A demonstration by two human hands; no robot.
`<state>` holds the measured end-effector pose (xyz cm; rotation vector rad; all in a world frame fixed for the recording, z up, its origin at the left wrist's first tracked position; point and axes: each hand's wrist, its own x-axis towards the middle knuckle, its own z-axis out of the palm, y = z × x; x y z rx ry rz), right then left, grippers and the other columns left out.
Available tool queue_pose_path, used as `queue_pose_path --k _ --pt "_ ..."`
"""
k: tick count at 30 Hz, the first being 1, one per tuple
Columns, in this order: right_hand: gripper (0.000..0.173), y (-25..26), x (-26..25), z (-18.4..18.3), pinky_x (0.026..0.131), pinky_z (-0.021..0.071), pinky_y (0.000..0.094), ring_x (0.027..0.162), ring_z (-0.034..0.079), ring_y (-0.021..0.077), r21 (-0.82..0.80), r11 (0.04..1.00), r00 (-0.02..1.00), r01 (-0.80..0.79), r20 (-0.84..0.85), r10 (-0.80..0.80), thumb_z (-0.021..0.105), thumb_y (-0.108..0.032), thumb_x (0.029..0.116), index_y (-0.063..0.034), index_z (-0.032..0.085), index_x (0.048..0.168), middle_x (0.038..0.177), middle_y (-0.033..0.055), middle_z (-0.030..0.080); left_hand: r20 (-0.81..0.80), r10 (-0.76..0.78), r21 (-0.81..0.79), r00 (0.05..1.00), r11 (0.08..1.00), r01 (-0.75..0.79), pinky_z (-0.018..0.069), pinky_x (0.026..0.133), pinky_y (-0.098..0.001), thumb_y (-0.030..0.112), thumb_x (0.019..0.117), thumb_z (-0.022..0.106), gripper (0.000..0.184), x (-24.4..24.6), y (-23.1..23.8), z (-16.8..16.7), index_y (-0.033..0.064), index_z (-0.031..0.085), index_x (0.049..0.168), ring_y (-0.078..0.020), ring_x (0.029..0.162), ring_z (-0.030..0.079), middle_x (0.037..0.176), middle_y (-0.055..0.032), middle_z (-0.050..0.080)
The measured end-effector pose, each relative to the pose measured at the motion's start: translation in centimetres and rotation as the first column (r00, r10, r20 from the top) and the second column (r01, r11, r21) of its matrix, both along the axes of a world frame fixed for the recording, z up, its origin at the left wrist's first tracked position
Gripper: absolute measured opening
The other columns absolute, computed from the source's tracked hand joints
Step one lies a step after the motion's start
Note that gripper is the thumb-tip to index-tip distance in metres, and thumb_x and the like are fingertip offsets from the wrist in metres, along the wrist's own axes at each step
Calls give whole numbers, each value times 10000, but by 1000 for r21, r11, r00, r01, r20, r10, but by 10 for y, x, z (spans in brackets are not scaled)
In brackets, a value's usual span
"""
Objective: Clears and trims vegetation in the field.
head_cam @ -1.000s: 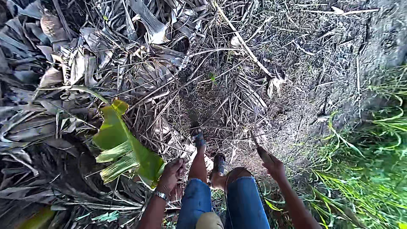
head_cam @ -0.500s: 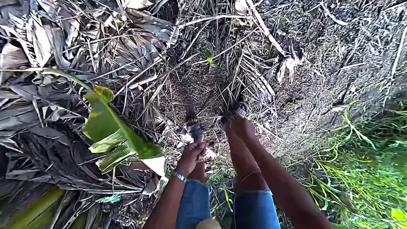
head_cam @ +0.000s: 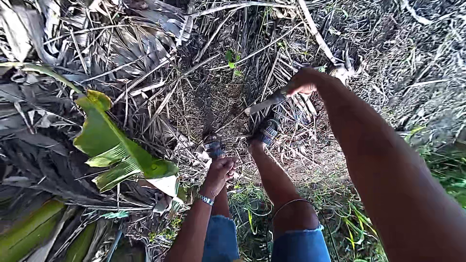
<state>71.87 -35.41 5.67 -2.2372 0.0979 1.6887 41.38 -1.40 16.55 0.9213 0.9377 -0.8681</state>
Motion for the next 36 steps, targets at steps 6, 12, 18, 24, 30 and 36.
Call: queue_pose_path --k 6,12,18,24,30,36 --pt "431 110 43 48 903 469 758 1134 637 487 75 761 760 -645 168 628 866 -348 810 -115 754 1155 1163 237 699 -101 65 64 993 996 -59 472 516 -198 74 1051 516 183 8 -26 -16 6 672 983 -56 556 546 740 -19 647" --pt "49 132 -119 124 647 549 617 825 688 424 140 834 819 -533 335 467 732 -34 864 6 709 880 874 208 688 -78 -30 238 996 970 48 414 490 -184 121 1075 513 225 40 -51 -57 14 638 921 -36 522 485 686 15 595" --pt "296 155 -243 140 724 596 557 936 703 471 -14 938 913 -347 225 341 479 37 997 134 605 1247 1118 334 652 1 -454 471 891 786 400 549 822 -447 325 1066 567 372 56 -59 -99 -2 693 1192 -227 848 654 1017 -167 700" --pt "308 148 -289 128 615 589 479 783 715 408 -93 935 816 -342 463 345 512 4 988 89 655 1247 983 271 688 125 -459 535 879 778 330 509 1020 -479 181 1024 635 277 54 -72 -141 -53 726 1142 -290 1084 684 1129 -218 722" --pt "321 155 -277 133 660 577 491 836 707 432 -60 937 864 -343 370 340 465 30 1005 124 596 1283 985 294 664 156 -483 553 862 766 329 500 1024 -454 164 1064 552 320 49 -75 -156 -77 683 1229 -290 1106 673 1199 -242 696" --pt "303 162 -274 134 640 570 479 840 708 432 -79 924 857 -373 354 376 449 62 1000 156 585 1253 990 306 658 128 -450 491 884 803 338 511 974 -427 160 1086 492 335 48 -68 -156 -50 647 1295 -252 1056 654 1196 -220 682"
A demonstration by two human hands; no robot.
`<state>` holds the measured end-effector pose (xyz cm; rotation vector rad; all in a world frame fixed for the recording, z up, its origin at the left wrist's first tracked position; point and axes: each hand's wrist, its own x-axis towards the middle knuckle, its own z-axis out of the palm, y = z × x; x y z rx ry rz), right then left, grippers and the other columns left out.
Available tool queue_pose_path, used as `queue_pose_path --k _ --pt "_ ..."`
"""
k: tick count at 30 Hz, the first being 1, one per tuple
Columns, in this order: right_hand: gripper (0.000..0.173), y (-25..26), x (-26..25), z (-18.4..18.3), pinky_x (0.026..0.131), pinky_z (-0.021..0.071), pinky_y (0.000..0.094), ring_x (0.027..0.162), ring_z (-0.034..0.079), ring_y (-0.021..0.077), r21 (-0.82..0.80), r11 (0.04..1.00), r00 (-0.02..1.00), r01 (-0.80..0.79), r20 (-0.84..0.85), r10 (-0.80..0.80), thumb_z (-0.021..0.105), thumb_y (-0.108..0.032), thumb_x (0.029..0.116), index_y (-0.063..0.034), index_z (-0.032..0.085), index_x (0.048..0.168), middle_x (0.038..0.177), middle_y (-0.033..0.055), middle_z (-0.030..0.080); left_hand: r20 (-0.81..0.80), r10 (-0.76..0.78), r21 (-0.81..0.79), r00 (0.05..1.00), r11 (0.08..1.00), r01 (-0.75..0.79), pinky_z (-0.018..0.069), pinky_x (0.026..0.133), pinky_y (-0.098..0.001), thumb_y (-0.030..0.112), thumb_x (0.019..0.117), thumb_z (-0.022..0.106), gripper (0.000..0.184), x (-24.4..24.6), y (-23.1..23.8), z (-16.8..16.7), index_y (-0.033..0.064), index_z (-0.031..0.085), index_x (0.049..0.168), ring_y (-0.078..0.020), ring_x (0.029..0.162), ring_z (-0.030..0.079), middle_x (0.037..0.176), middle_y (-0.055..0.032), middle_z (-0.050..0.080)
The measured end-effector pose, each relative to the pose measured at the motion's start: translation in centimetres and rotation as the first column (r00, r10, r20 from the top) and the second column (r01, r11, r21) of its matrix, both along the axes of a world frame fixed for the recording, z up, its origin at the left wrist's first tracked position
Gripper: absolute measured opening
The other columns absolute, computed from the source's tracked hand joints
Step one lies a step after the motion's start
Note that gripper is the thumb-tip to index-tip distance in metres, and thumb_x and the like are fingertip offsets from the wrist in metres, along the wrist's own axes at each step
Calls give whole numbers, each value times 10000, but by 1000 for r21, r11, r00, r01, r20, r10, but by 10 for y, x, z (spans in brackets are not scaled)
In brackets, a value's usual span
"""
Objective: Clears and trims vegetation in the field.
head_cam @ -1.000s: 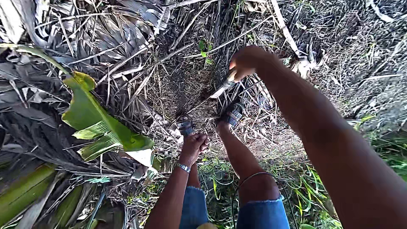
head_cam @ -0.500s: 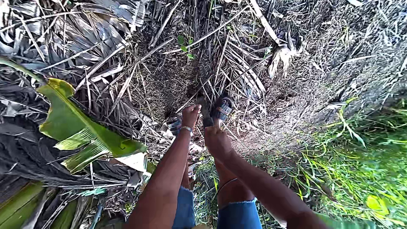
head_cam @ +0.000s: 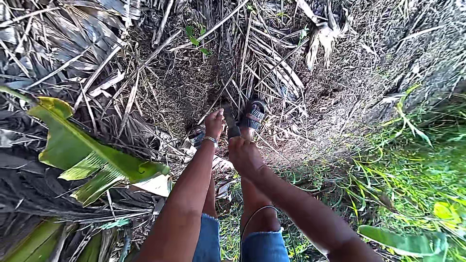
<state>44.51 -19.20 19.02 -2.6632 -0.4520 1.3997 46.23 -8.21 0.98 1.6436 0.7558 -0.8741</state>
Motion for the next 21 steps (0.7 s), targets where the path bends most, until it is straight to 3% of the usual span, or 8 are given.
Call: queue_pose_path --k 3,4,7,11,14,16,21 --pt "336 4 -1 0 680 579 516 890 704 459 10 998 998 64 -32 -63 461 52 999 146 580 1299 1052 327 656 -4 11 -10 1000 1000 -11 518 843 -373 150 1084 488 317 0 2 4 -43 649 1277 -186 892 618 1050 -171 678" --pt "336 6 -1 0 684 576 516 896 701 460 4 998 997 69 -39 -69 450 48 1005 145 576 1301 1053 325 654 -14 17 -23 1000 1000 -17 529 858 -373 139 1087 477 319 0 5 5 -44 642 1290 -187 904 625 1058 -172 678" --pt "329 10 2 1 706 577 520 926 700 467 -13 998 996 67 -59 -68 427 42 1017 151 566 1294 1066 330 650 -16 30 -54 999 998 -30 493 753 -308 121 1086 448 326 1 8 9 -30 630 1310 -132 813 575 1004 -118 654" --pt "320 16 2 2 699 577 517 915 704 454 -29 998 997 62 -50 -64 419 35 1022 143 579 1276 1048 316 657 -45 5 -100 999 995 -9 494 771 -319 101 1084 435 332 6 12 17 -14 620 1336 -143 835 570 995 -102 636" --pt "322 19 5 3 719 574 530 933 696 466 -49 997 994 67 -88 -71 412 37 1025 142 561 1290 1072 324 645 -69 -33 -129 997 991 24 507 817 -360 73 1081 424 355 11 11 18 -15 595 1379 -186 873 581 1022 -140 639" --pt "321 21 5 3 734 576 534 946 696 467 -64 996 992 67 -102 -74 402 32 1031 133 556 1294 1087 323 642 -82 -28 -129 996 991 17 493 757 -331 67 1079 433 357 10 10 15 -6 590 1391 -164 811 555 975 -119 626" --pt "317 25 2 4 724 577 534 958 696 469 -89 994 993 58 -100 -67 403 27 1034 127 562 1289 1080 318 646 -86 47 -160 995 985 -60 480 730 -298 36 1057 439 331 6 13 22 -26 634 1318 -126 758 538 897 -85 614"
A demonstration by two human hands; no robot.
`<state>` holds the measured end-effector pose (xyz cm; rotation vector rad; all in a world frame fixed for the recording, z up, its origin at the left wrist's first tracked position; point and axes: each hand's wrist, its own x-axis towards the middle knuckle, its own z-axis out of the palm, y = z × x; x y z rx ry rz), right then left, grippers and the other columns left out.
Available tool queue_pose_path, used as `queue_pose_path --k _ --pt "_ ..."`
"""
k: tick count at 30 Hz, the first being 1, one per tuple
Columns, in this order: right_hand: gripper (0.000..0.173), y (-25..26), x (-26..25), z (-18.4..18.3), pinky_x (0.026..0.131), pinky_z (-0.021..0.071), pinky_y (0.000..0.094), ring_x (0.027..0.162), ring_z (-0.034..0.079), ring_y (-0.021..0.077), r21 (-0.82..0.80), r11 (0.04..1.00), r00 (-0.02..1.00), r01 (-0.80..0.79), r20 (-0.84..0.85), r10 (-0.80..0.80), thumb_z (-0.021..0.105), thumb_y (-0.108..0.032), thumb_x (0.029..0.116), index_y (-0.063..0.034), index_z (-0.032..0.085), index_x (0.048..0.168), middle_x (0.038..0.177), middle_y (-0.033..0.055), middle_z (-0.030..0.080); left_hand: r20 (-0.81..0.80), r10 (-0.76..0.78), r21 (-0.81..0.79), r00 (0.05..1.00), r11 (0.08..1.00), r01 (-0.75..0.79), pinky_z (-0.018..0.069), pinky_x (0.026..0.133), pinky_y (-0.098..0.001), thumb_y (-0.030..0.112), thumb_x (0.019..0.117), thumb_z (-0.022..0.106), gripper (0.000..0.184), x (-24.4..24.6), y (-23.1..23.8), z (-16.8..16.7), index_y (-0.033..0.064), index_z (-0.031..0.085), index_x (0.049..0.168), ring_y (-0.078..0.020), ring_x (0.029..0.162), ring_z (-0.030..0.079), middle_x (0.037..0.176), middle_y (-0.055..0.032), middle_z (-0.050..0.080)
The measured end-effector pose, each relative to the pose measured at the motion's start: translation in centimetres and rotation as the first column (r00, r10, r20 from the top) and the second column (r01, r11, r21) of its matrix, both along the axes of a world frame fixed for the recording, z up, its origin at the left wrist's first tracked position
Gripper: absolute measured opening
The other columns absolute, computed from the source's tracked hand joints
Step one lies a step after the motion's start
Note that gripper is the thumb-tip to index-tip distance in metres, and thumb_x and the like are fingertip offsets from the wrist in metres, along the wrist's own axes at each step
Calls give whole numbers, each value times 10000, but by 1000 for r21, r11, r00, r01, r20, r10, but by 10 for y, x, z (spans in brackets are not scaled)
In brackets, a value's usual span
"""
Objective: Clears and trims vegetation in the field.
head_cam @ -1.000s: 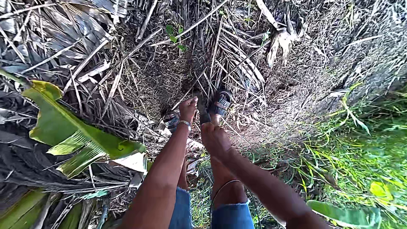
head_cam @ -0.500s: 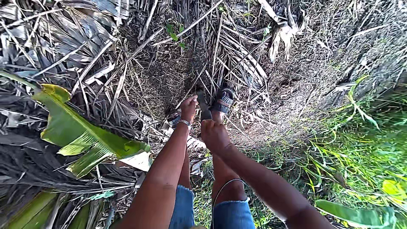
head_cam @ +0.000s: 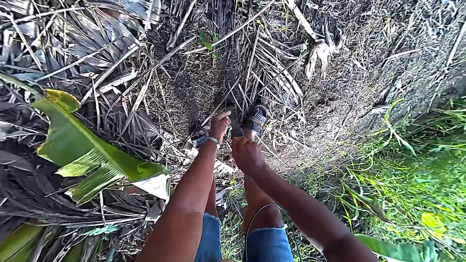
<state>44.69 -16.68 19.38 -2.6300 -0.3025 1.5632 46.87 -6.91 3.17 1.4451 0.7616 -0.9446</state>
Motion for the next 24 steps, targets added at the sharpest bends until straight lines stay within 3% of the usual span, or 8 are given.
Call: queue_pose_path --k 2,5,8,11,16,18,21,24 --pt "308 0 2 1 729 574 537 963 692 470 -2 1000 1000 10 -8 -10 419 33 1029 118 555 1291 1088 319 642 13 33 -13 999 999 -33 445 640 -265 48 1058 435 310 -3 4 8 -11 657 1267 -98 690 508 843 -48 589" --pt "322 -6 8 5 747 577 589 968 683 501 4 996 994 87 -71 -86 488 7 1014 66 570 1319 1171 354 618 7 57 -48 998 997 -57 414 584 -233 149 1069 439 295 -17 22 41 92 656 1261 -60 627 459 820 12 553" --pt "352 -23 30 20 824 542 659 1066 658 512 -46 981 970 190 -145 -194 559 -164 1029 -53 611 1358 1266 323 618 2 172 -76 985 982 -172 421 569 -233 98 1066 451 286 -27 44 74 29 654 1255 -65 611 472 809 4 570" --pt "445 -41 39 57 802 524 683 1035 662 522 -38 975 967 219 -121 -223 587 -62 950 -123 610 1391 1241 314 636 7 218 -69 976 974 -217 425 550 -222 52 1052 442 272 -54 84 99 -9 654 1212 -64 594 489 777 1 590" --pt "530 -58 14 103 757 526 671 962 681 508 -37 966 966 256 -21 -257 598 -104 909 -213 601 1428 1174 306 663 -17 260 3 965 966 -260 405 517 -209 42 1048 423 295 -91 140 127 -39 640 1232 -55 556 467 757 8 584" --pt "546 -49 8 98 765 529 664 974 680 497 -59 964 964 260 -36 -262 606 -99 899 -218 595 1432 1186 299 658 -33 295 8 955 955 -295 397 498 -202 38 1052 417 296 -101 154 131 -34 647 1223 -54 538 459 739 9 577" --pt "553 -26 3 50 874 509 689 1124 655 482 -142 913 911 383 -104 -398 618 -146 923 -239 569 1466 1296 252 654 -51 321 7 946 947 -321 391 491 -194 23 1056 412 287 -110 167 142 -39 647 1207 -50 526 451 713 11 564" --pt "490 -18 -1 17 972 502 659 1206 654 402 -168 716 720 677 -45 -692 629 -252 954 -260 606 1444 1306 166 693 -46 352 2 935 936 -352 401 480 -192 19 1053 404 291 -108 175 151 -47 654 1189 -52 517 459 703 8 565"
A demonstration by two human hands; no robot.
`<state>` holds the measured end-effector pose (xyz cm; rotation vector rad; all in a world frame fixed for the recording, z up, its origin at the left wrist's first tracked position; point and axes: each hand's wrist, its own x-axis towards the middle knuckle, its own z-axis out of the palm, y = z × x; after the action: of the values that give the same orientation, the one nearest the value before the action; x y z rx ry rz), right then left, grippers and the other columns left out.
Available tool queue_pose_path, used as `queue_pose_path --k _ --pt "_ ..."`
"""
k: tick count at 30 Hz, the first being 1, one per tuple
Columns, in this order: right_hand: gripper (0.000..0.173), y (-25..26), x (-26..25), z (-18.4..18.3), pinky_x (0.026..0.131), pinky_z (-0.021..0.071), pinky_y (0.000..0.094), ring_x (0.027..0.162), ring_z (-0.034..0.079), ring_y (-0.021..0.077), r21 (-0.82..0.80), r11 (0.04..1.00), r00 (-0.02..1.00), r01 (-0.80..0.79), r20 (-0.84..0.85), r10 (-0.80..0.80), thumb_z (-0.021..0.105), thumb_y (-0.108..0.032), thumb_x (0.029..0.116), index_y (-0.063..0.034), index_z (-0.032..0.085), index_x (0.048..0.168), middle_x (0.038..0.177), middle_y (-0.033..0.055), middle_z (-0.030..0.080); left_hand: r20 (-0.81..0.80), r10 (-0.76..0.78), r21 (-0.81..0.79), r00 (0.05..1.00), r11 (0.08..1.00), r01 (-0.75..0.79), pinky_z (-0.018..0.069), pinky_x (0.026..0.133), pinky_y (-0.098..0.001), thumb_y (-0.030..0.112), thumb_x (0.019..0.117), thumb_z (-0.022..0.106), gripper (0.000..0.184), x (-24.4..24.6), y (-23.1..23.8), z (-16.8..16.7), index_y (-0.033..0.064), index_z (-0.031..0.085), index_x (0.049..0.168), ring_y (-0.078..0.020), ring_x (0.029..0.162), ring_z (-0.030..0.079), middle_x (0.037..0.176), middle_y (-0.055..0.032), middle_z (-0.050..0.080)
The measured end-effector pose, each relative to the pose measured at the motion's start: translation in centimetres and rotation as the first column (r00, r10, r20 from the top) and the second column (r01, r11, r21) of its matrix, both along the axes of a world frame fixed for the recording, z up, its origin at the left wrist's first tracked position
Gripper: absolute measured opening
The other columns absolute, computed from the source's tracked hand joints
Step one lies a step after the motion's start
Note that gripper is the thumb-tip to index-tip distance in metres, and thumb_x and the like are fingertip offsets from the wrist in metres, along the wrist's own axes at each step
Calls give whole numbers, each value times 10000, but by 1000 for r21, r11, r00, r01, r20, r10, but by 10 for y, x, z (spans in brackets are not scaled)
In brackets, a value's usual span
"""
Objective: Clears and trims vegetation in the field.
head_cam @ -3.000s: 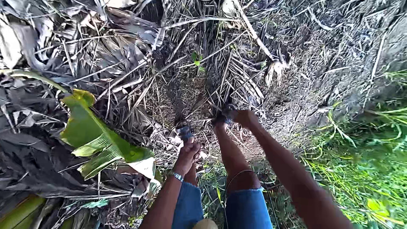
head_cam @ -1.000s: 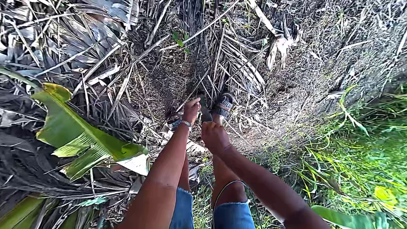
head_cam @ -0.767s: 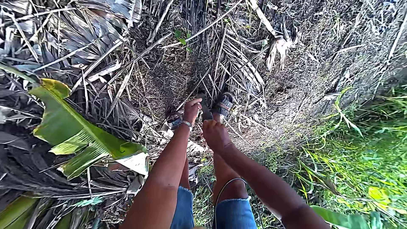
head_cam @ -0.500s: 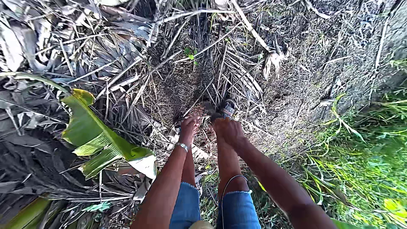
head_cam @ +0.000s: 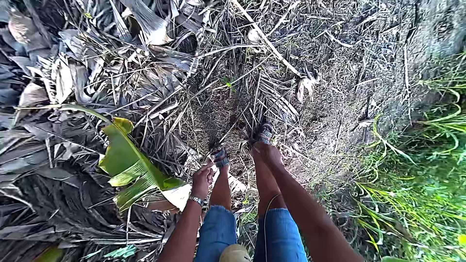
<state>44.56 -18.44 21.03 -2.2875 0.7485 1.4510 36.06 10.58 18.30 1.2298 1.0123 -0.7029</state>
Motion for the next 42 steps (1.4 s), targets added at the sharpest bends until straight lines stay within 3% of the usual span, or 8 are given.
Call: queue_pose_path --k 4,11,21,28,32,35,40,42 --pt "381 -7 -15 8 919 556 591 1034 712 345 128 870 853 475 174 -491 675 -256 967 -114 689 1321 1165 181 731 -3 77 -45 997 996 -77 422 498 -200 43 1068 407 293 7 10 16 -36 648 1214 -58 534 476 721 -2 575" --pt "584 -50 14 91 803 597 520 867 724 305 240 898 794 368 422 -438 755 -166 882 -60 596 1434 1144 199 724 -23 213 -180 977 960 -213 466 512 -179 54 1080 401 257 39 16 46 -2 650 1113 -43 546 523 736 7 617" --pt "524 -82 176 73 751 612 530 799 723 306 297 917 778 265 496 -385 772 -172 920 -104 616 1416 1107 202 725 -56 184 -238 981 952 -192 482 528 -203 36 1059 439 247 107 -32 47 -13 681 1072 -61 565 549 751 -29 648" --pt "472 -82 251 0 677 593 430 740 681 258 372 696 638 614 287 -715 748 -113 934 -14 613 1376 1044 214 707 -105 134 -269 985 950 -157 478 530 -189 32 1038 454 239 178 -80 45 -8 687 1071 -45 564 543 761 -23 656" --pt "397 -60 290 -72 826 569 585 885 705 364 234 792 769 564 202 -607 747 -211 916 -48 685 1272 1051 225 720 -116 103 -241 988 962 -128 506 576 -209 56 1050 447 221 223 -112 39 16 660 1088 -61 616 568 814 -20 660" --pt "460 -97 272 -75 772 597 526 835 711 321 245 775 766 582 154 -624 765 -246 916 -43 665 1316 1043 212 720 -143 104 -241 984 961 -137 504 565 -221 91 1070 427 219 251 -143 44 33 637 1074 -68 602 559 791 -7 630" --pt "502 -110 320 -12 940 526 644 1123 687 411 149 987 991 -60 125 41 613 -237 961 -210 585 1461 1221 201 713 -153 209 -327 966 912 -249 512 569 -226 123 1084 368 286 302 -166 64 80 619 954 -78 602 569 760 -1 617" --pt "550 -118 311 21 905 523 684 1106 690 435 141 982 980 -126 171 101 637 -242 944 -265 564 1489 1225 193 716 -134 209 -357 969 902 -244 517 584 -235 118 1081 360 286 315 -167 66 79 622 974 -86 618 576 785 -10 623"
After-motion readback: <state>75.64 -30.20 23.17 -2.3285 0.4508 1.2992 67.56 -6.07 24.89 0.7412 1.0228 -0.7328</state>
